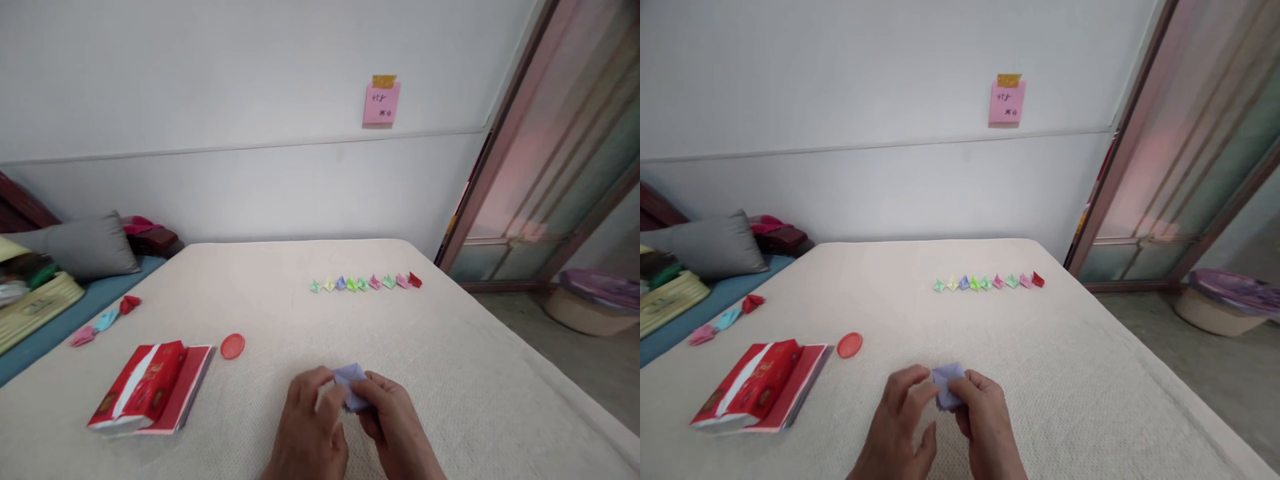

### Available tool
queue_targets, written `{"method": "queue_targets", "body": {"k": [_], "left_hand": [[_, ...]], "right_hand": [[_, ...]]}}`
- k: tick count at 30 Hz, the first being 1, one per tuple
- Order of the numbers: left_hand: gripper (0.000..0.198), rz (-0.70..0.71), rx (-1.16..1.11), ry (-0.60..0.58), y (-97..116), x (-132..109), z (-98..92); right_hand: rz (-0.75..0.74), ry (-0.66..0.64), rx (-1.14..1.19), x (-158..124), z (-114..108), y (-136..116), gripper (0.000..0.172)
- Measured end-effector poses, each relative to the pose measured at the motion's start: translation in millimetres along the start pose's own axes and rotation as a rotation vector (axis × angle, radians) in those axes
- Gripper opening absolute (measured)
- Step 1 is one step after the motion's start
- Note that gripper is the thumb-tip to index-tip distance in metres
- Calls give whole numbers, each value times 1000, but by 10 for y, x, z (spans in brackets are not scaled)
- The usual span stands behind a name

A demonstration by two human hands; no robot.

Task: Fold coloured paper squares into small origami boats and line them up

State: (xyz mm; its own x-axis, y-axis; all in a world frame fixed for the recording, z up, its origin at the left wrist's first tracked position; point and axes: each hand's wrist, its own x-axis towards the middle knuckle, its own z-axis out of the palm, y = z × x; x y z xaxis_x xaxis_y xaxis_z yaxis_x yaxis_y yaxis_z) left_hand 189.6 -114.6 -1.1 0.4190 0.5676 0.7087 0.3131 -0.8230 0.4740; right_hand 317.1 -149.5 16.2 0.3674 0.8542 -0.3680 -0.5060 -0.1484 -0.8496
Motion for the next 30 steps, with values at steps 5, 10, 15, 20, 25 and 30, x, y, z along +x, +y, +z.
{"method": "queue_targets", "body": {"k": [5, 10, 15, 20, 25, 30], "left_hand": [[24, 373, 272, 56, -35, -48, 106], [14, -298, -110, 120, -64, -44, 76], [11, -1087, -895, 204, -130, 49, 24], [13, -1211, -1188, 248, -87, 46, 82], [10, -1104, -1082, -42, -30, 129, -31], [12, -984, -1014, -172, -65, 204, -187]], "right_hand": [[40, -85, 40, -15, 21, 43, 24], [-69, -40, 3, -44, 7, 48, 39], [-142, 10, -81, 21, 23, 134, 20], [-94, -86, -127, 56, 77, 267, 15], [-172, -46, -168, 7, 54, 148, 14], [-132, -126, -218, -3, -2, 43, 15]]}}
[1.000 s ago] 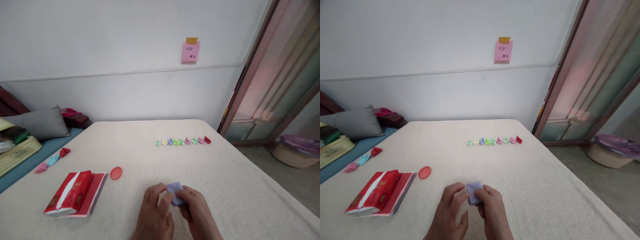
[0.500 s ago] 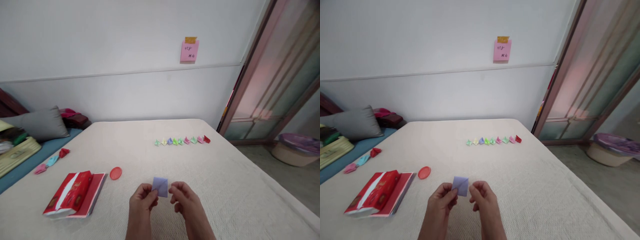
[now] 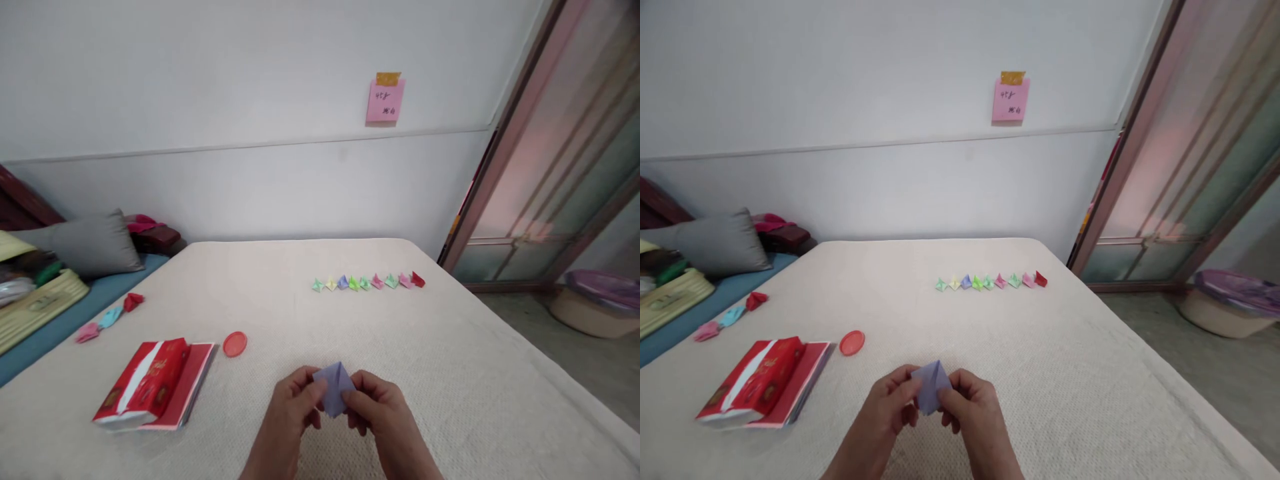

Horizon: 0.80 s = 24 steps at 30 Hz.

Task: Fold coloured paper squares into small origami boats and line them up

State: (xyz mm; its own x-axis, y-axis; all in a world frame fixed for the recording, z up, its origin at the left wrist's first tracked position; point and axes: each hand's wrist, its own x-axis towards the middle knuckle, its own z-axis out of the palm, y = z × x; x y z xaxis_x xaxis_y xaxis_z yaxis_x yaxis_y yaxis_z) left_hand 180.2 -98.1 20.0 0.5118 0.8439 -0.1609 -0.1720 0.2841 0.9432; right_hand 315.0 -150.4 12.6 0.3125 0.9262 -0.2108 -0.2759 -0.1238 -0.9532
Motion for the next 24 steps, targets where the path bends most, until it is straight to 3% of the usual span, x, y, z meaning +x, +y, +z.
{"method": "queue_targets", "body": {"k": [3, 8, 12, 16, 24], "left_hand": [[23, 14, 66, 45, -9, 22, -57], [16, 54, 157, 65, -56, 63, -70], [8, 74, 67, 75, -64, 28, -4], [13, 123, -63, 92, -81, -20, 36], [21, 249, -182, 1, -54, -44, 1]], "right_hand": [[30, -36, 2, -4, -8, -12, 16], [27, -36, 49, 3, 2, -10, 16], [-44, -6, 41, -25, 24, -5, 11], [-128, 24, 71, -63, 22, -14, 4], [-326, -147, 98, -76, -47, -49, 17]]}}
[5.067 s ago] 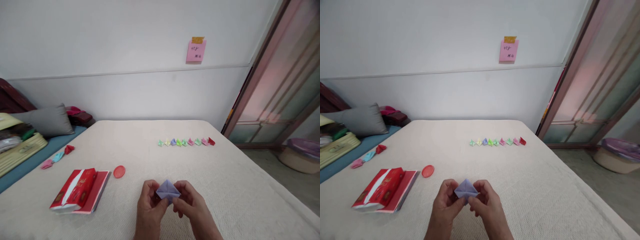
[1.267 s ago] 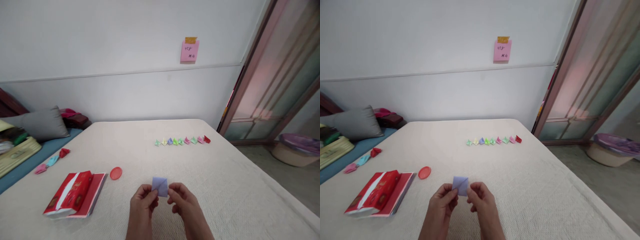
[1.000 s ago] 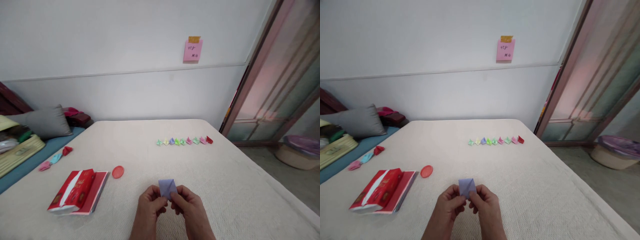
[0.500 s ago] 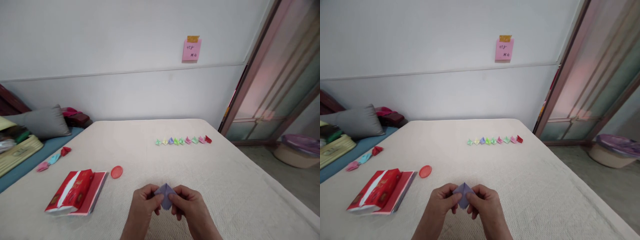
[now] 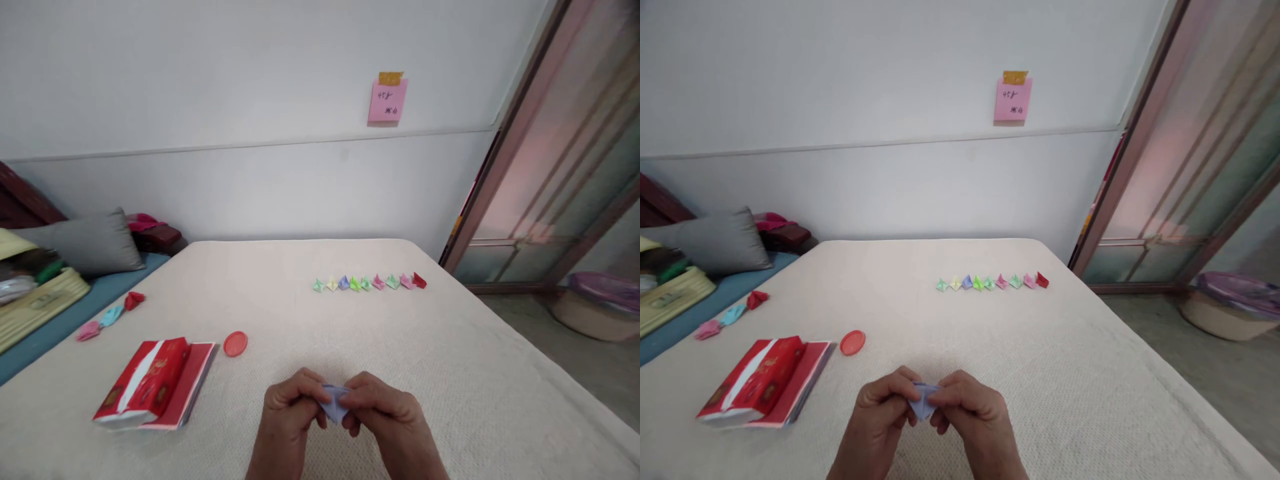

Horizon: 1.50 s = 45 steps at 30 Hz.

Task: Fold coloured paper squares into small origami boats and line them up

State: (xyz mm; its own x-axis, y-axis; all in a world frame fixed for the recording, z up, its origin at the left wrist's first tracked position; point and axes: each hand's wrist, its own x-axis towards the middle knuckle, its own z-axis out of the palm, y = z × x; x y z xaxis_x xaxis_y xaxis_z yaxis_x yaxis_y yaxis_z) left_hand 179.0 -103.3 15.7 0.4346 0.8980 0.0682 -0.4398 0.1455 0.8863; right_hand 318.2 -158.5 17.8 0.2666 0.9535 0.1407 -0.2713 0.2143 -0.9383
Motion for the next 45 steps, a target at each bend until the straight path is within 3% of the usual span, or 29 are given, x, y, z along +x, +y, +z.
{"method": "queue_targets", "body": {"k": [5, 9, 12, 17, 22, 35, 41, 45], "left_hand": [[20, 7, 123, -56, 41, -6, -43], [33, -87, 104, -27, -12, 8, -50], [30, -160, 167, 2, -86, 24, -51], [21, -149, 149, -7, -68, 24, -31], [13, -172, 156, -49, 59, 6, 0], [6, -139, 219, 4, 93, 8, 23], [11, -42, 322, 38, 30, -2, 41], [13, -51, 306, 22, 7, -13, 44]], "right_hand": [[-84, 46, -100, 0, 9, -17, 18], [-137, 79, -166, -10, 10, -24, 18], [-152, 80, -206, -27, 26, -15, 18], [16, 193, -89, -35, 81, -14, 17], [154, 149, -19, -18, 62, -36, 6], [199, 120, 199, -20, 59, 7, 17], [170, 161, 12, -16, 55, 58, 15], [148, 167, -29, -20, 49, 58, 13]]}}
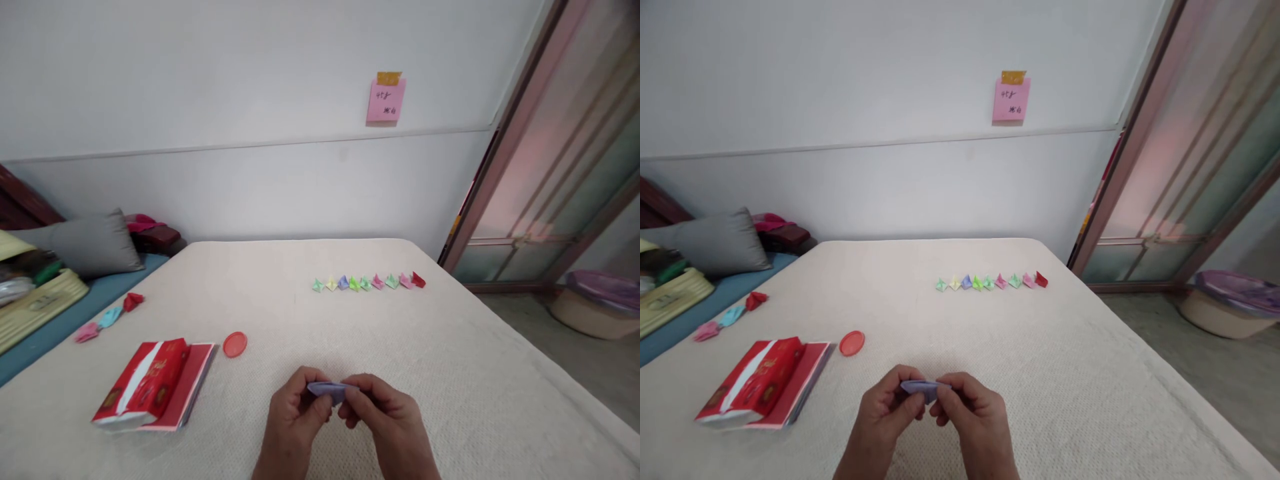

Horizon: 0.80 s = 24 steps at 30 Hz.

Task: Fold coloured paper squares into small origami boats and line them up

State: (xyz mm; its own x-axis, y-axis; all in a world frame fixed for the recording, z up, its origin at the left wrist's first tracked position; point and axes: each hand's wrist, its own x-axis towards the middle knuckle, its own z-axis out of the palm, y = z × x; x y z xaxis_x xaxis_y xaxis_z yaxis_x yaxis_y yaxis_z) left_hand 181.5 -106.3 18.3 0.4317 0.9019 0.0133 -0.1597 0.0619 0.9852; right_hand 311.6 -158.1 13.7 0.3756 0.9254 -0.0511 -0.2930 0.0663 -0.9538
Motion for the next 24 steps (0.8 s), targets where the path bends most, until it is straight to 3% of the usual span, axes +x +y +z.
{"method": "queue_targets", "body": {"k": [24], "left_hand": [[35, -72, 3, 48, -15, -6, -33]], "right_hand": [[47, -25, 37, 11, 32, 31, 17]]}}
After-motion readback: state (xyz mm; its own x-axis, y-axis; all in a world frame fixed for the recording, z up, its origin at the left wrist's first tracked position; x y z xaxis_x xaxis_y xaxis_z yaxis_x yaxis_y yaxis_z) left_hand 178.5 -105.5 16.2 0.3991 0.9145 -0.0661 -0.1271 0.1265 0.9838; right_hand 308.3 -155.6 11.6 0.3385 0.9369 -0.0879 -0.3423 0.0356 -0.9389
